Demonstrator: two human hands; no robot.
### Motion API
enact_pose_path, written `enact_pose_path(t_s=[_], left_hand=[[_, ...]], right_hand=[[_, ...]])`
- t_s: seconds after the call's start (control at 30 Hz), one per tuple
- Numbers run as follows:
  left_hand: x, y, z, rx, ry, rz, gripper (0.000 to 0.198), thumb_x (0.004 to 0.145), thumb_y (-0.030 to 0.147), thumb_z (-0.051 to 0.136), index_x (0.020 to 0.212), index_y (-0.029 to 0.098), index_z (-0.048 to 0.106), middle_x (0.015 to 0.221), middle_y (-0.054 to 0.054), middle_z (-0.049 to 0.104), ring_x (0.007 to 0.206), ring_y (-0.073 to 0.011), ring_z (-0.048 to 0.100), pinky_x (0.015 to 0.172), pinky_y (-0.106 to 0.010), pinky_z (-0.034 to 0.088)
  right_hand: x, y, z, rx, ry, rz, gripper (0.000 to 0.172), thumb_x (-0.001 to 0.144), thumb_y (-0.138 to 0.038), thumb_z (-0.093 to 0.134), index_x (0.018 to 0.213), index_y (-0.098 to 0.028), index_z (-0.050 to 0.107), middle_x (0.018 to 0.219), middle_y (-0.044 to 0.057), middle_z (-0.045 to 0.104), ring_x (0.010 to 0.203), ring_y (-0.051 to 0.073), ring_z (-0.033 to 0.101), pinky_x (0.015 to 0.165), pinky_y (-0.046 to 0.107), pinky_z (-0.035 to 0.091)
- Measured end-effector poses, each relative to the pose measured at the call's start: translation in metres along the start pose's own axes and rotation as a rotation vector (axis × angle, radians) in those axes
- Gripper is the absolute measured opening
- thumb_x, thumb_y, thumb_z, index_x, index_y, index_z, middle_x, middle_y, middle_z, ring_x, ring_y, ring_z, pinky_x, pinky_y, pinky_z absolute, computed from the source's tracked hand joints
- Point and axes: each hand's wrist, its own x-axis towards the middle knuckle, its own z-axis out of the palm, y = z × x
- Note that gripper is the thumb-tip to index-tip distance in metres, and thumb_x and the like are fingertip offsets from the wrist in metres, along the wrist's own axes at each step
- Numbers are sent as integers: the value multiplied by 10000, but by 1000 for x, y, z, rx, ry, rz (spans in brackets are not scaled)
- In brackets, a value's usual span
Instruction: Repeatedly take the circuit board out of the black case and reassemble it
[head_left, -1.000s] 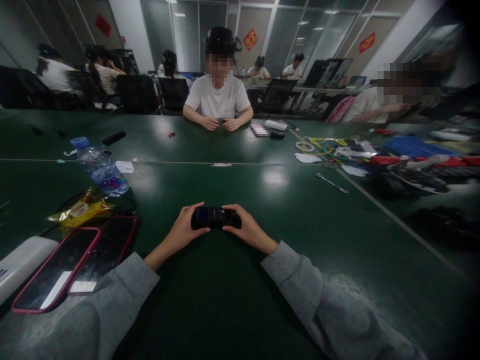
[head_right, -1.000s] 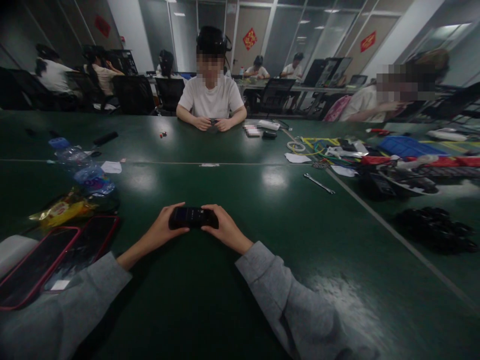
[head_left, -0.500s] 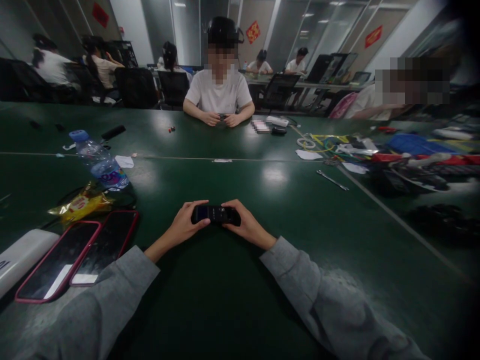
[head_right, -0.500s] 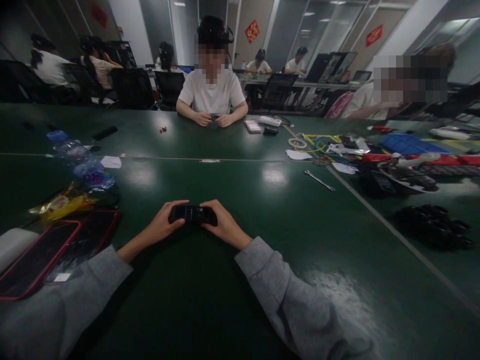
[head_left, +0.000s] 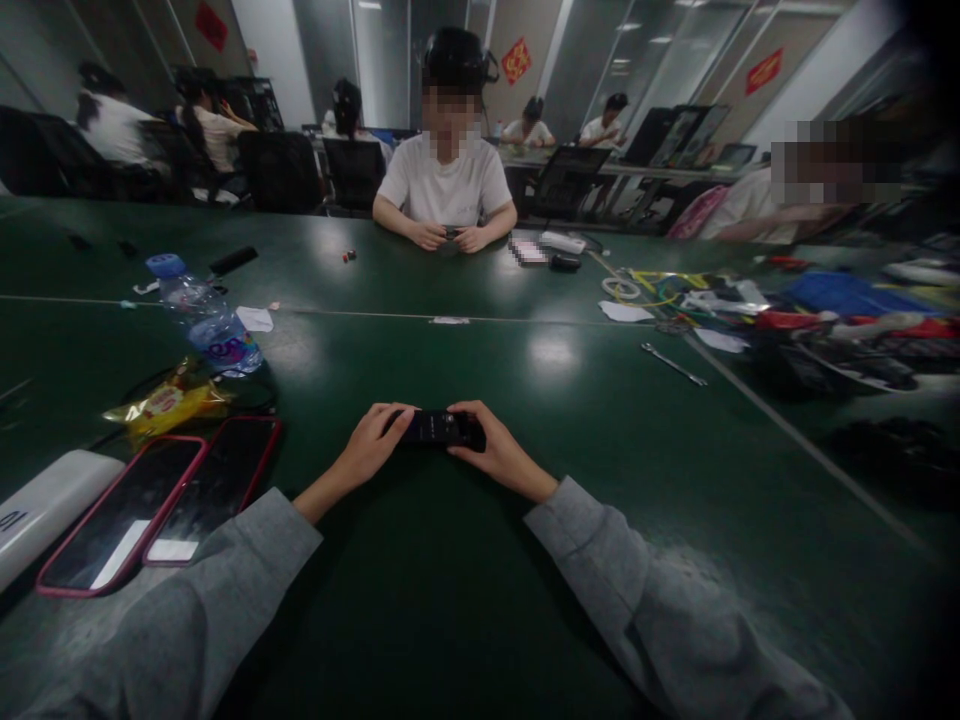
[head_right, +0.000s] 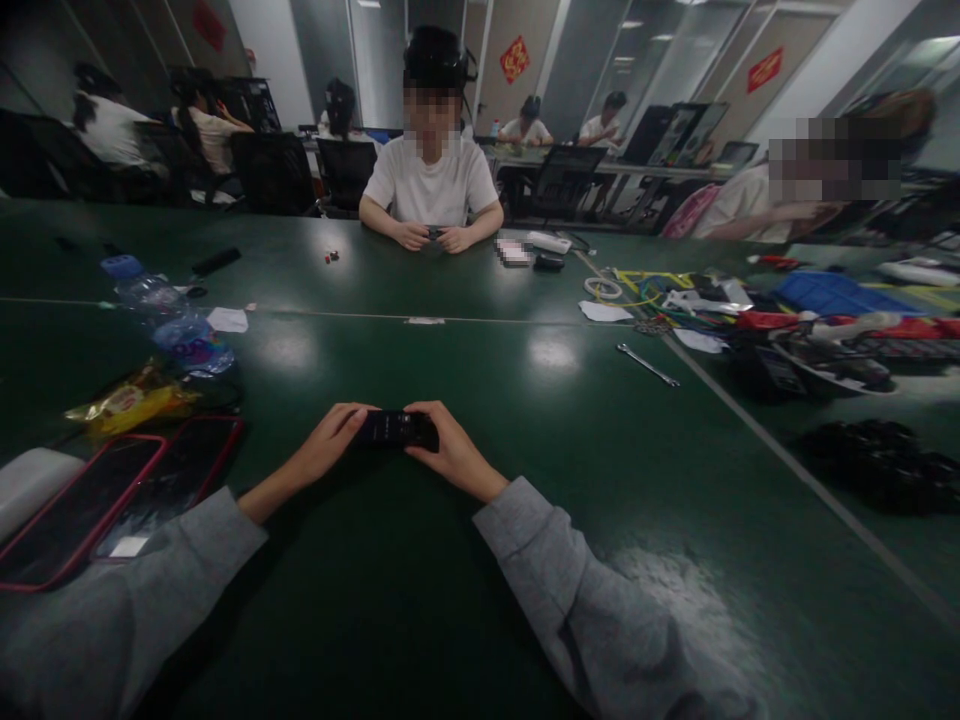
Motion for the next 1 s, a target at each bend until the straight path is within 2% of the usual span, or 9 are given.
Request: enact_pose_path(t_s=[0.1, 0.27, 0.47, 0.67, 0.83, 1.0], left_hand=[[1, -2, 1, -18, 6, -12, 460, 950, 544, 339, 1160, 250, 623, 1178, -71, 569, 1145, -237, 521, 1028, -442, 395], [1, -3, 2, -46, 22, -15, 431, 945, 530, 360, 1139, 256, 630, 1161, -63, 586, 1122, -234, 534, 1006, -431, 414], [0, -4, 2, -75, 22, -52, 447, 951, 539, 326, 1142, 266, 624, 1160, -60, 586, 1090, -231, 550, 971, -422, 438], [1, -4, 2, -98, 36, -41, 452, 948, 544, 326, 1127, 259, 628, 1150, -60, 603, 1094, -233, 555, 978, -419, 439], [1, -3, 0, -181, 9, -81, 491, 950, 563, 295, 1155, 243, 606, 1175, -64, 613, 1121, -232, 560, 978, -410, 450], [-1, -1, -1, -209, -9, -81, 494, 944, 579, 299, 1154, 253, 604, 1175, -64, 615, 1129, -240, 558, 988, -419, 445]], right_hand=[[0, 1, 1, 29, -3, 16, 555, 793, -181, 698, 1277, -272, 442, 1256, 65, 512, 1178, 230, 534, 1030, 465, 443], [1, 1, 0, 89, -4, 78, 700, 769, -308, 743, 1363, -284, 375, 1250, 69, 513, 1186, 240, 532, 1050, 492, 427], [2, 7, 0, 190, 31, 179, 463, 928, -392, 527, 1354, -265, 399, 1204, 85, 563, 1173, 214, 553, 1030, 476, 447], [5, 4, -1, 357, 95, 315, 460, 884, -384, 596, 1293, -245, 440, 1131, 81, 609, 1088, 208, 612, 984, 466, 487], [5, -8, 0, 556, 40, 429, 360, 910, -348, 561, 1250, -250, 495, 1123, 78, 636, 1017, 199, 651, 935, 446, 532], [3, -1, 2, 636, 30, 426, 373, 911, -340, 561, 1259, -242, 470, 1166, 88, 625, 1063, 202, 647, 958, 433, 539]])
